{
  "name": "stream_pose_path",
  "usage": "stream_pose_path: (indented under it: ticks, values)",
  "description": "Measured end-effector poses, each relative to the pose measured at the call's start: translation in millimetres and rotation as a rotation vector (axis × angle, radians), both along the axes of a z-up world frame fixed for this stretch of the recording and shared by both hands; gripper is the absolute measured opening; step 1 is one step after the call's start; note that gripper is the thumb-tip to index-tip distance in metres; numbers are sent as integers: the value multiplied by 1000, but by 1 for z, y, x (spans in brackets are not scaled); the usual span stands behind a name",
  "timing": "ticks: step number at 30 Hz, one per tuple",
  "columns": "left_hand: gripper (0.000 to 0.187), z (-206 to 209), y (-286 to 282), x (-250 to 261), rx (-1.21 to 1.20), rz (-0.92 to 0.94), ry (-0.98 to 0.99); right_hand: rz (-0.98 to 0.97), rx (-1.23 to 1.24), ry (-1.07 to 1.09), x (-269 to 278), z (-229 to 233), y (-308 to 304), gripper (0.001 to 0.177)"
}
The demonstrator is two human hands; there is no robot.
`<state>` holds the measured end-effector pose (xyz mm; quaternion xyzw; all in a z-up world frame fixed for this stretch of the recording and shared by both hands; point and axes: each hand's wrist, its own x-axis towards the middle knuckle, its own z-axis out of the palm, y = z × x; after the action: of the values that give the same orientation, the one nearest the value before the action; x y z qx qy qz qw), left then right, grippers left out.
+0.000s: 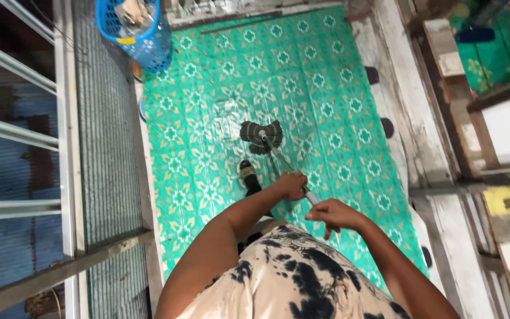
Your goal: The person mops a green patterned tiled floor using a spin mop. They move the mop back and forth across the surface, covering the area in front of them. A blue basket is visible in the background.
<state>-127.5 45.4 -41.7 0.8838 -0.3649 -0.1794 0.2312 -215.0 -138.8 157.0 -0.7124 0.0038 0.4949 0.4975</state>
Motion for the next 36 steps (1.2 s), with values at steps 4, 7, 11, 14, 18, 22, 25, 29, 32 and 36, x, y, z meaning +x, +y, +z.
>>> stream_pose_path:
  ticks: [4, 7, 11, 14, 18, 22, 25, 29, 32, 36]
  values:
    - [53, 4, -27, -53, 27, -46, -2, 242, -398, -514, -71, 20, -12, 39]
    - [52, 10, -31, -59, 55, -57, 16, 302, -474, -870, -97, 13, -15, 30]
    - [52, 9, -21, -56, 34, -46, 55, 320, -635, -975, -94, -6, -7, 30]
    - [50, 8, -7, -43, -64, 10, 83, 328, -572, -1021, -73, -16, 2, 28]
    - [48, 8, 20, -6, -234, 20, 31, 234, -303, -801, -29, -28, 28, 29]
    - [45, 6, 43, 52, -222, 12, 84, 36, -17, -305, 42, -43, 46, 43]
    - [45, 2, 55, 97, -223, -41, 88, -50, 242, 52, 99, -56, 42, 56]
    - [46, 3, 72, 163, -223, -27, 120, -122, 461, 296, 169, -76, 51, 64]
    - [46, 3, 82, 207, -188, 11, 150, -135, 431, 338, 217, -91, 65, 67]
    - [47, 1, 101, 265, -241, -37, 25, -267, 512, 397, 260, -103, 84, 73]
